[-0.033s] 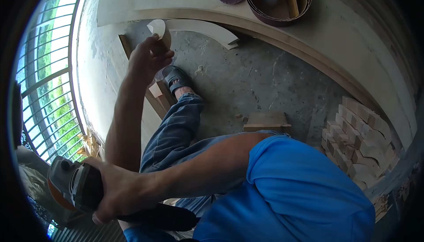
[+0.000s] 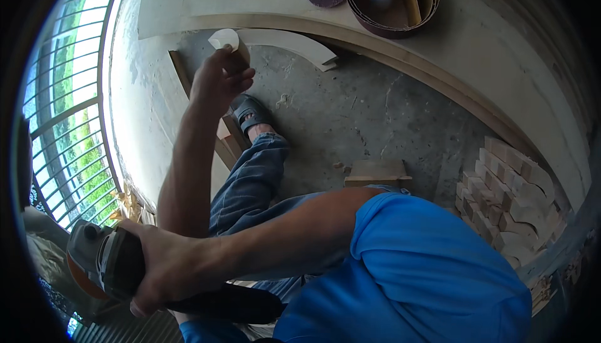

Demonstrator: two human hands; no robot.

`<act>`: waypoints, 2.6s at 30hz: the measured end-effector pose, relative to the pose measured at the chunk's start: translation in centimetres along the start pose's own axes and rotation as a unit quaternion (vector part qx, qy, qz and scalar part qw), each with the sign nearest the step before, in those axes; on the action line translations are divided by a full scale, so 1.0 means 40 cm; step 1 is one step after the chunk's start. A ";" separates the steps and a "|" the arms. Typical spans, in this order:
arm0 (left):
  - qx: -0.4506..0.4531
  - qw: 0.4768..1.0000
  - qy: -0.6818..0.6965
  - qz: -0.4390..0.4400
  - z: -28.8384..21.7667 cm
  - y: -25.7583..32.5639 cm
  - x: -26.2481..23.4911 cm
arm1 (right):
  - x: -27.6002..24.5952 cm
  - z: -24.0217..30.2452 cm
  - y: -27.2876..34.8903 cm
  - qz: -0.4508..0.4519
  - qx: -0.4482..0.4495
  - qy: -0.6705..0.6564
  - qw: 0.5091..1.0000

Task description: The person picks up curved wooden pieces one at a time, sands their surfaces and edges with a handheld rotary sander, and places them aside.

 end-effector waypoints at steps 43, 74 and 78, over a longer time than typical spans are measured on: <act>0.094 0.992 0.060 -0.061 0.246 -0.304 0.150 | -0.213 0.080 0.187 -0.176 0.041 0.105 0.978; -0.005 0.987 0.030 -0.156 0.323 -0.404 0.125 | -0.268 0.131 0.183 -0.223 0.004 0.090 0.971; 0.034 0.988 0.041 -0.146 0.374 -0.410 0.132 | -0.277 0.112 0.183 -0.208 0.024 0.100 0.973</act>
Point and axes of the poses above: each hand's wrist, its own y-axis away from the middle knuckle, its own x-axis out of the palm, z = x × y, the point moved 9 cm from there along -y, towards the middle knuckle, and after that the axes turned 13 degrees about x, right-handed, at the moved point
